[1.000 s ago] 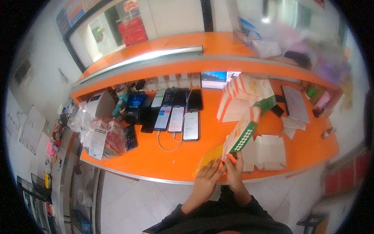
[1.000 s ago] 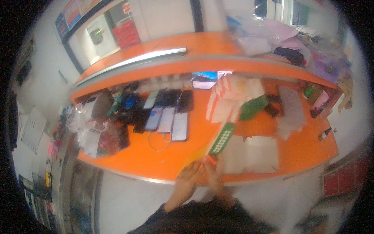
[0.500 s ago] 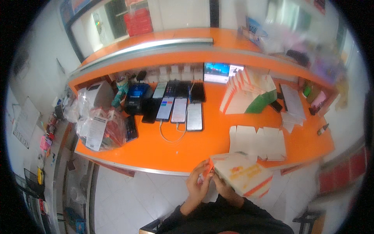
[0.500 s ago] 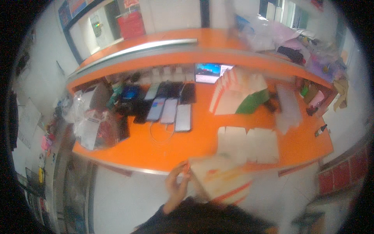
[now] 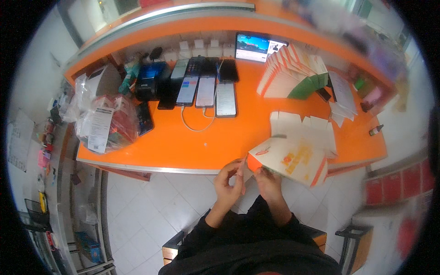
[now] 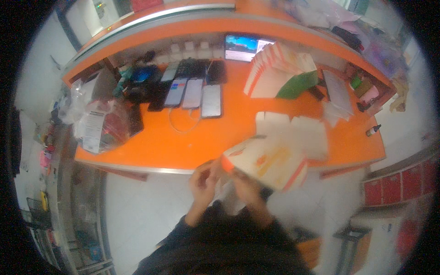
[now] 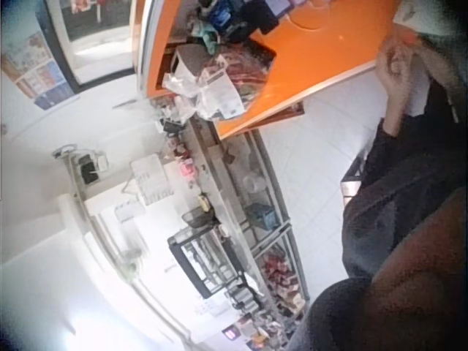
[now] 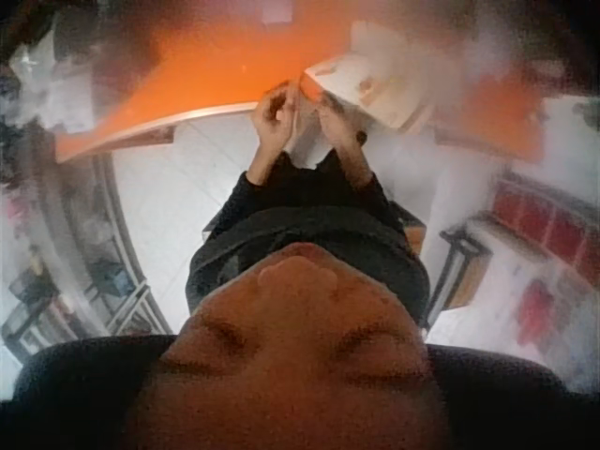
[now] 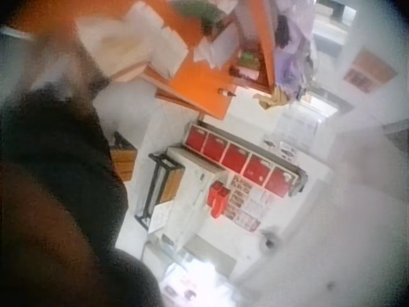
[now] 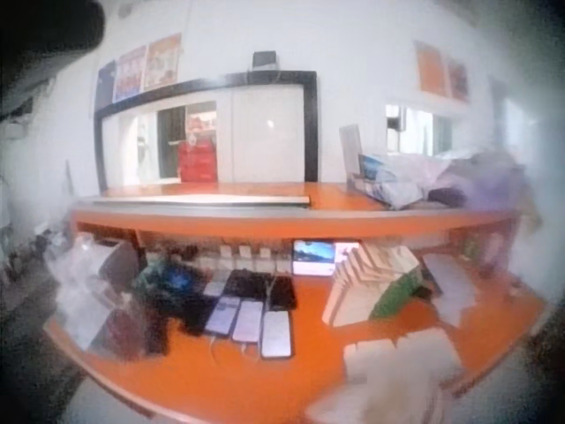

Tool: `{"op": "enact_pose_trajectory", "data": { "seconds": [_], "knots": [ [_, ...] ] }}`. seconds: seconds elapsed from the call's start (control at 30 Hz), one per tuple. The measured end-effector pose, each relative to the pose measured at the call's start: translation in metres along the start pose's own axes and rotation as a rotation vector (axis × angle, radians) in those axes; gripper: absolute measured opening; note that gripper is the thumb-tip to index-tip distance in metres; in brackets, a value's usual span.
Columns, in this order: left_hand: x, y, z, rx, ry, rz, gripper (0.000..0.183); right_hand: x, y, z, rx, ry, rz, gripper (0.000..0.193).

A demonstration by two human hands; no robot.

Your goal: The person assembles flat-packed cardboard boxes at an orange counter. They fold the panels into shape and secure the flaps, repeating the process for multiple units. The assembled boxes are stacked on the counter as they are completed.

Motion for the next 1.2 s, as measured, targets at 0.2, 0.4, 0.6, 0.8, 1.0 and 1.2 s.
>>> {"op": "enact_pose_trajectory", "data": {
  "seconds": [0.2,0.4,0.6,0.8,1.0,1.2],
  "knots": [
    [0.026,0.001,0.003,0.000,-0.202,0.188,0.012,-0.024,0.015,-0.008,0.135,0.108,-0.272,0.030],
    [0.057,0.000,-0.001,-0.025,-0.339,0.341,0.013,-0.058,0.017,-0.025,0.162,-0.002,-0.301,0.029],
    [0.061,-0.003,-0.003,-0.127,-0.246,0.256,0.015,-0.075,0.018,-0.035,0.171,-0.018,-0.335,0.028],
    [0.073,0.001,-0.014,-0.145,-0.327,0.276,0.018,-0.078,0.020,-0.023,0.123,-0.006,-0.360,0.026],
    [0.094,0.021,-0.022,0.045,-0.618,0.478,0.023,-0.073,0.029,0.014,0.009,0.034,-0.388,0.025],
    [0.107,0.023,-0.029,0.105,-0.792,0.471,0.024,-0.073,0.036,0.058,-0.128,0.079,-0.421,0.024]
  ]
}}
Point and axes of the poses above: each hand's wrist, its own y-axis away from the middle knuckle, its own z-axis out of the palm, x = y × z, the point moved 9 cm from there along -y, towards the middle knuckle, and after that the axes turned 2 degrees about y, right-handed, at the moved point
